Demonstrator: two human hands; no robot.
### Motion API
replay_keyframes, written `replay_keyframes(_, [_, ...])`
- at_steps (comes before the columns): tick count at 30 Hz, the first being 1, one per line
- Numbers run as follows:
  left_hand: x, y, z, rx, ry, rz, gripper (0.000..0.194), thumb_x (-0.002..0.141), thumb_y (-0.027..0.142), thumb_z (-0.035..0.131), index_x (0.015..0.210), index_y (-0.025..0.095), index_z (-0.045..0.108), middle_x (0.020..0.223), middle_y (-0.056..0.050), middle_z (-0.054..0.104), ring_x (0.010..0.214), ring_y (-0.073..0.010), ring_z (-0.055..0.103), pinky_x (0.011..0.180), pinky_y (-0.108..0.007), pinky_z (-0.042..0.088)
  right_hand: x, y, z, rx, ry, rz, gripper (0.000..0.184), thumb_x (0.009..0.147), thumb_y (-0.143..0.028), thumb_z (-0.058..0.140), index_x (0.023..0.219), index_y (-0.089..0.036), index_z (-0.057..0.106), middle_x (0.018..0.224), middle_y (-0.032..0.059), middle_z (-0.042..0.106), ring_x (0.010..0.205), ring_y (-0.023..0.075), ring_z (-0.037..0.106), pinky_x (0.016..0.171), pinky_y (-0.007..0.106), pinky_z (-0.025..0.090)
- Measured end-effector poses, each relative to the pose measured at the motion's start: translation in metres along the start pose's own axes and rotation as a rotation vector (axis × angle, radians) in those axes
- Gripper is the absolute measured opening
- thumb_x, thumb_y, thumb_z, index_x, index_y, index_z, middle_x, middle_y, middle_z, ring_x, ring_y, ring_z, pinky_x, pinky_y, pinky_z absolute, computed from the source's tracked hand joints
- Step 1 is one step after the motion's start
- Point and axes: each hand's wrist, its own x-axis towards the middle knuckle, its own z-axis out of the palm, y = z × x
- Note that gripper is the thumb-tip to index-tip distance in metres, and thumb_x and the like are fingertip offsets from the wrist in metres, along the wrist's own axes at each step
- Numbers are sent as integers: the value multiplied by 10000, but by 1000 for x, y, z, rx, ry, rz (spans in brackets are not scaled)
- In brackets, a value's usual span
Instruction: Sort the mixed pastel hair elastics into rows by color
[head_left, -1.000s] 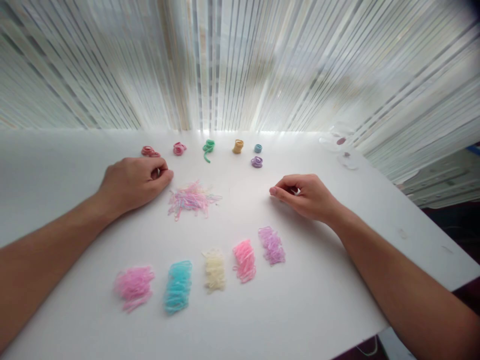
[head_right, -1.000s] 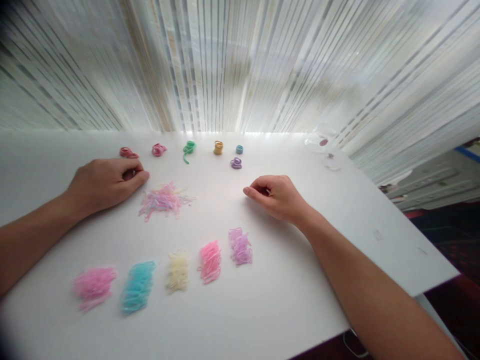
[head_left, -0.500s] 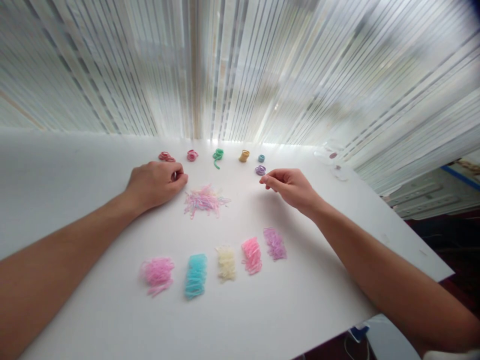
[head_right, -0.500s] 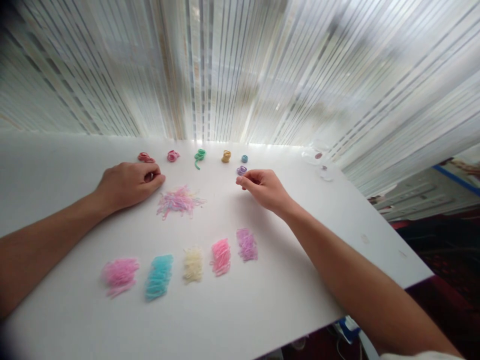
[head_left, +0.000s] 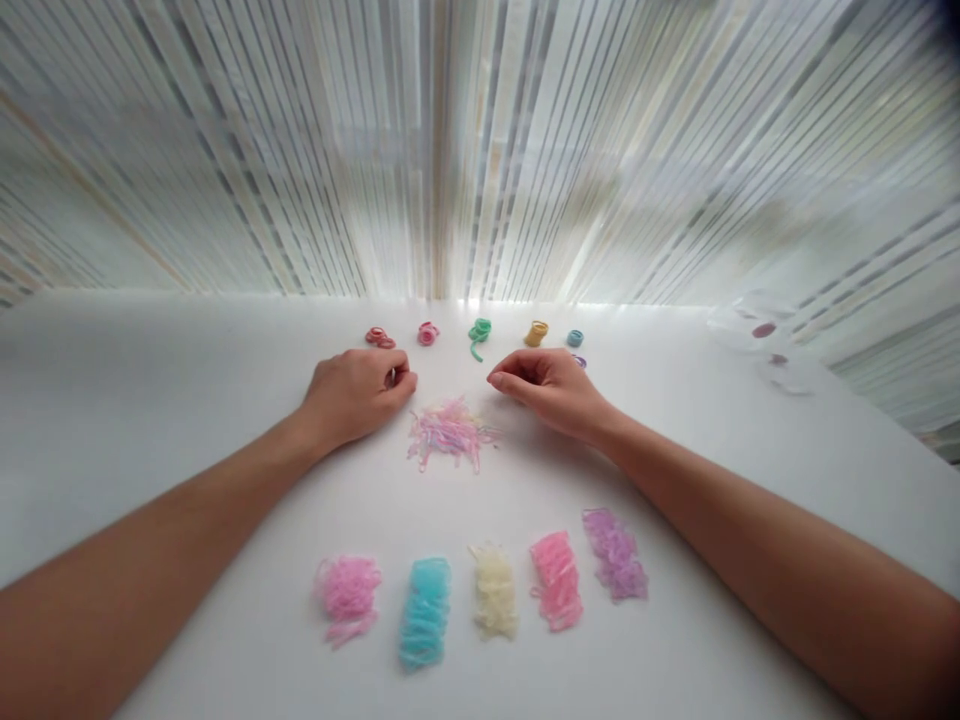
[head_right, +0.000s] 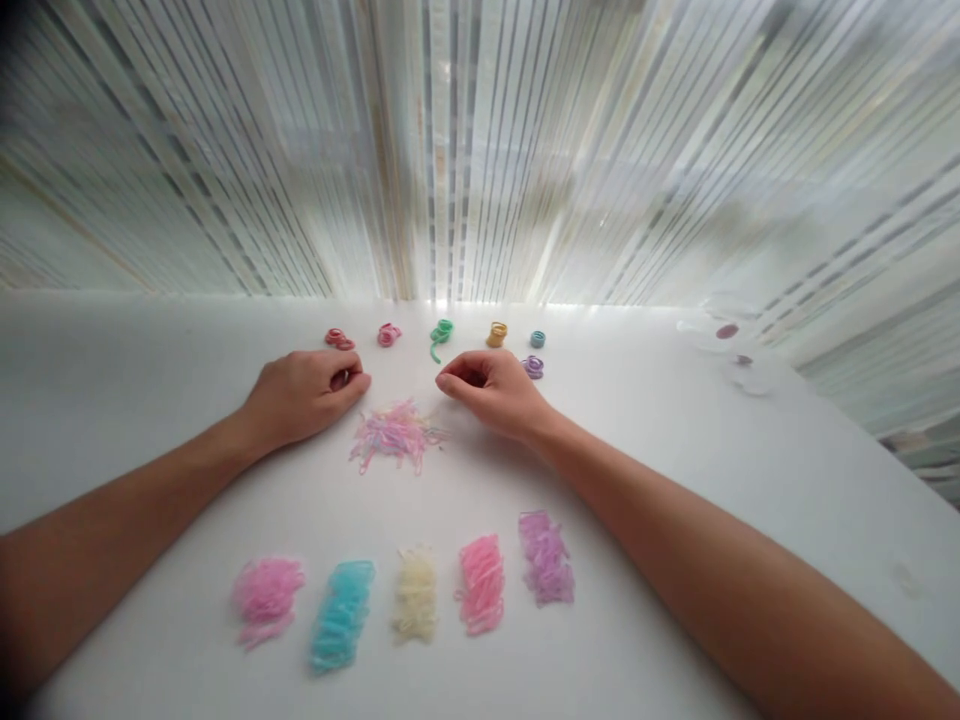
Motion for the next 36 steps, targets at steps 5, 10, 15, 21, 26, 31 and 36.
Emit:
replay_keyframes(5, [-2, 1, 1, -27, 11, 5, 292, 932, 461, 485, 783, 235, 595, 797, -14, 713, 751, -216, 630, 635, -345, 303, -6, 0, 0, -57, -66, -76, 300, 858, -397, 710, 972, -134, 798, 705, 13, 623, 617, 119, 461, 564, 285, 339])
replay_keyframes(10, [-2, 2, -1, -38, 9, 9, 286, 937, 450, 494, 795, 232, 612, 806, -18, 722, 757, -215, 636, 638, -346, 309, -8, -2, 3, -158, -96, -163, 329, 919, -360, 665, 1110, -129, 801, 795, 30, 656, 611, 111, 462, 583, 289, 364])
replay_keyframes(15, [-3, 3, -3, -34, 0, 14, 308, 944, 457, 486, 807, 228, 640, 832, -35, 746, 765, -222, 652, 635, -352, 325, -10, -5, 4, -296, -177, -271, 339, 966, -306, 638, 1242, -180, 788, 958, 65, 703, 643, 113, 499, 652, 294, 415])
replay_keyframes(21, [-4, 4, -3, -31, 0, 11, 300, 948, 440, 494, 808, 228, 653, 827, -30, 746, 764, -221, 655, 639, -350, 335, -12, -8, 2, -262, -231, -319, 273, 945, -238, 631, 1114, -191, 841, 944, 69, 649, 692, 125, 554, 660, 288, 436])
replay_keyframes(26, [-4, 4, -3, -34, -2, 5, 296, 945, 437, 494, 816, 227, 657, 848, -32, 753, 762, -220, 651, 639, -346, 331, -13, -7, 1, -164, -260, -334, 283, 886, -153, 600, 990, -196, 859, 882, 49, 625, 708, 131, 575, 639, 280, 436])
replay_keyframes(31, [-3, 4, -2, -44, 5, 13, 300, 941, 443, 488, 802, 226, 641, 836, -34, 749, 766, -220, 654, 633, -351, 317, -10, -1, 3, -147, -66, -231, 259, 888, -188, 606, 1017, -174, 830, 828, 30, 631, 629, 116, 501, 595, 287, 391])
replay_keyframes(36, [-4, 3, -2, -41, 9, 13, 303, 940, 452, 484, 803, 228, 635, 831, -34, 750, 768, -224, 655, 636, -355, 318, -10, 0, 5, -208, -76, -190, 199, 874, -286, 702, 973, -167, 827, 849, 40, 656, 605, 103, 487, 579, 286, 386])
